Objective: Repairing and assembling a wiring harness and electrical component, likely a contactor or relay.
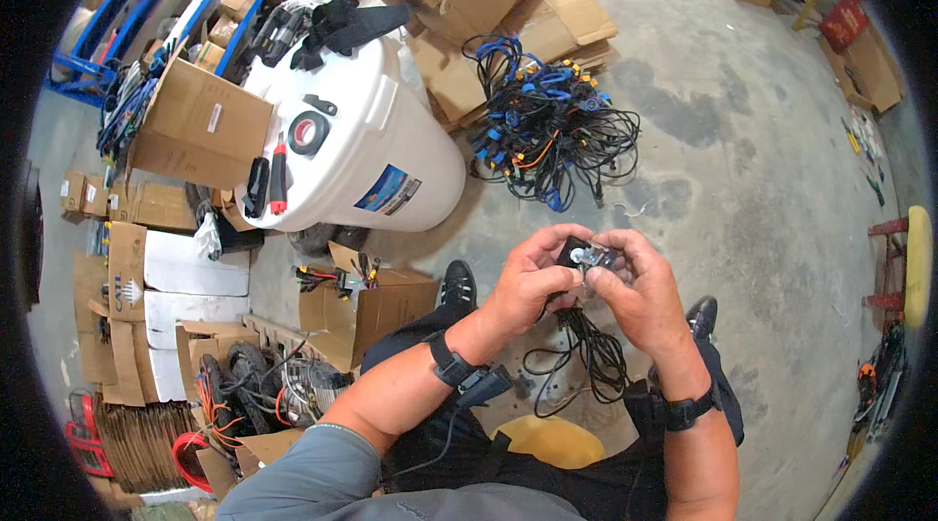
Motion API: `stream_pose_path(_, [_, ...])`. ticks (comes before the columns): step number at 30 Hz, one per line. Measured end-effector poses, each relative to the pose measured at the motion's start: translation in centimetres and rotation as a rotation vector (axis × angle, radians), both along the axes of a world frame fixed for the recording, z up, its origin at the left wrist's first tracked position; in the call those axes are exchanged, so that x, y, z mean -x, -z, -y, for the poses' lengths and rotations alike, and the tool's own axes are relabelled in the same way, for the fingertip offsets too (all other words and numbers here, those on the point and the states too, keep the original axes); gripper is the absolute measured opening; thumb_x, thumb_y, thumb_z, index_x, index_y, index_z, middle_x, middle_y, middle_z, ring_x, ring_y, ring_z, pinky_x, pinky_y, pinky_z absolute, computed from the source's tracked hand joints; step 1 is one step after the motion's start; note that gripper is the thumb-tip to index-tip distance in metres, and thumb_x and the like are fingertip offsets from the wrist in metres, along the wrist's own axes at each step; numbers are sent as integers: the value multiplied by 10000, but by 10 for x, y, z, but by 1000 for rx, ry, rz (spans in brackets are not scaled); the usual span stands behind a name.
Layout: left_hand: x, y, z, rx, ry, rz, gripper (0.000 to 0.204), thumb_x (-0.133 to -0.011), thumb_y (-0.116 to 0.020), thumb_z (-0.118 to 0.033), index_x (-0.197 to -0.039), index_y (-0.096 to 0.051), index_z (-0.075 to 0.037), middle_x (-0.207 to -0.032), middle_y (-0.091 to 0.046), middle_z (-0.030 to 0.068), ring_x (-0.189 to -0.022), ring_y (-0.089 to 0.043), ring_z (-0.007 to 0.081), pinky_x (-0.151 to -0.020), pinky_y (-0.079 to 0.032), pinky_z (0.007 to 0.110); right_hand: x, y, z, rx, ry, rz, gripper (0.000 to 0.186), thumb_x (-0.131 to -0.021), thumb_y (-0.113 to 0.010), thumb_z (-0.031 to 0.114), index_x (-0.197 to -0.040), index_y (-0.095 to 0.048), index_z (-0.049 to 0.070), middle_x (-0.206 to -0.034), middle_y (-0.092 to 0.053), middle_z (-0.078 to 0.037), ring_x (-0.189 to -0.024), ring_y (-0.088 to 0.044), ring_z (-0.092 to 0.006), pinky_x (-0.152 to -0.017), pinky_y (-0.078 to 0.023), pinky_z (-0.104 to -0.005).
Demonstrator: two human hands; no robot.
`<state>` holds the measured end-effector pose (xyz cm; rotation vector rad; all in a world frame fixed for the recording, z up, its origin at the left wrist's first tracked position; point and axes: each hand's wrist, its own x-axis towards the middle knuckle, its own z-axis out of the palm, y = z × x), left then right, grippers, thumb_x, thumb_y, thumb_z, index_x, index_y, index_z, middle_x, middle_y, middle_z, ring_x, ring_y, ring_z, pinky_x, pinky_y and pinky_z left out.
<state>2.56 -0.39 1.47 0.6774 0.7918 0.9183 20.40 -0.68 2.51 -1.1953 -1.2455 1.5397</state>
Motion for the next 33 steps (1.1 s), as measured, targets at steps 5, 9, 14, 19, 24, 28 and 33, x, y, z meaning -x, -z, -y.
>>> stream_pose_path(5, [-1,2,-1,-76,-34,-88,487,-795,-586,24,-1272,-526,-56,-920,-603,26,-615,-509,64,-484,-383,209,2,1,-1,-3,11,-46,330,-867,-636,9,-1184,-547,-13,-999,-629,-44,-877,-607,-85,-769,-511,-243])
stream_pose_path(9, [-3,7,0,-78,-53,-104,491,-791,-592,36,-1269,-525,-58,-917,-602,20,-610,-510,61,-483,-386,207,0,0,0,-4,8,-3,321,-862,-636,3,-1173,-554,-7,-978,-632,-38,-865,-601,-77,-757,-505,-236])
stream_pose_path(14, [-3,7,0,-49,11,-62,485,-791,-594,6,-1267,-523,-57,-983,-597,29,-659,-526,65,-494,-404,198,-4,-3,3,-32,27,130,307,-846,-665,41,-1138,-579,3,-962,-633,-25,-841,-590,-79,-743,-490,-249])
stream_pose_path(19, [-3,-1,-3,-46,-10,4,450,-820,-579,6,-1265,-512,-8,-1001,-605,77,-687,-538,83,-482,-396,206,-4,-5,-3,-54,30,66,310,-850,-660,72,-1139,-580,-6,-960,-642,-36,-836,-596,-91,-751,-494,-258])
stream_pose_path(24, [-1,-4,-4,-115,-33,-88,407,-829,-593,14,-1229,-516,24,-869,-602,72,-558,-511,78,-452,-370,207,0,-12,-3,-4,11,-25,316,-853,-639,77,-1143,-572,-29,-941,-650,-58,-804,-613,-105,-728,-515,-278])
stream_pose_path(28, [0,1,-4,-99,4,-165,469,-798,-608,-9,-1260,-530,-14,-959,-623,52,-674,-576,93,-487,-439,205,-1,-4,-1,-80,9,52,316,-858,-629,51,-1150,-561,-50,-925,-649,-82,-790,-620,-110,-711,-522,-276])
stream_pose_path(33, [-2,-2,-4,-86,-4,-77,526,-799,-607,-13,-1315,-508,-5,-995,-625,47,-772,-590,105,-517,-468,224,-4,-1,-4,-68,37,-53,316,-860,-635,46,-1146,-558,-64,-959,-648,-79,-824,-622,-109,-737,-523,-270])
